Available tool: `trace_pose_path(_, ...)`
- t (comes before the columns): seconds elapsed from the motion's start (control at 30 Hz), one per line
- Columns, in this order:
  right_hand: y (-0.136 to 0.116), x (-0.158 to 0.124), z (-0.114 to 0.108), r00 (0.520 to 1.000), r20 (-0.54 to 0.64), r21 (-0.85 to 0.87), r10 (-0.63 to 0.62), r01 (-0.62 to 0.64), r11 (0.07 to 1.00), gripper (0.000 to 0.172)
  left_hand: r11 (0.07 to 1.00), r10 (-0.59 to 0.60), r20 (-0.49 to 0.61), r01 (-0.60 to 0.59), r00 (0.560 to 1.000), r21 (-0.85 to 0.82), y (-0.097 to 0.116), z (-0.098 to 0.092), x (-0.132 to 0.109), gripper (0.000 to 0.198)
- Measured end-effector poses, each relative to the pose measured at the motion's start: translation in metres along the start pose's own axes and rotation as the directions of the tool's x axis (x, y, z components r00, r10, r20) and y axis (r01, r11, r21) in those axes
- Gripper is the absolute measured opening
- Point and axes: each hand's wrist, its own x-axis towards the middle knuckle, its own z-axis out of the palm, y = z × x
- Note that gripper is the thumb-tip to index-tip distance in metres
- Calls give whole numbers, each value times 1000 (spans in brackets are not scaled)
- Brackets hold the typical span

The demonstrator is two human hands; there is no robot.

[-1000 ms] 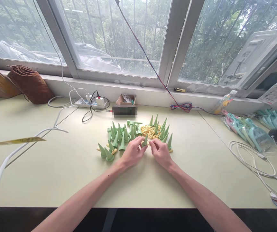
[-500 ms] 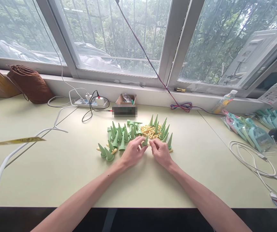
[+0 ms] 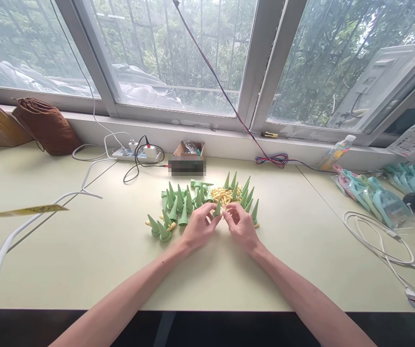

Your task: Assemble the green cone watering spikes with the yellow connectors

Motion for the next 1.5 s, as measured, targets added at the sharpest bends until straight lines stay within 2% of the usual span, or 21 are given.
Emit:
trace_pose_path(0.1,0,0,0,1000,-14,-17,-25,25,1000,27,999,-38,-13,38,999,-9,-1,0,0,13)
trace_pose_path(0.43,2,0,0,998,-2,-35,-66,66,997,24,996,-74,-22,73,997,-44,-2,0,0,13)
trace_pose_path(0.8,6,2,1,999,13,1,-43,43,999,24,997,-59,7,59,998,-42,-3,0,0,12)
trace_pose_path(1.13,3,1,-2,999,45,34,-10,9,999,31,999,15,51,-13,999,-39,-3,-2,-1,13)
trace_pose_path(1.5,5,1,-2,999,35,-106,-37,40,994,40,998,45,78,-42,996,-43,-4,-3,-2,15)
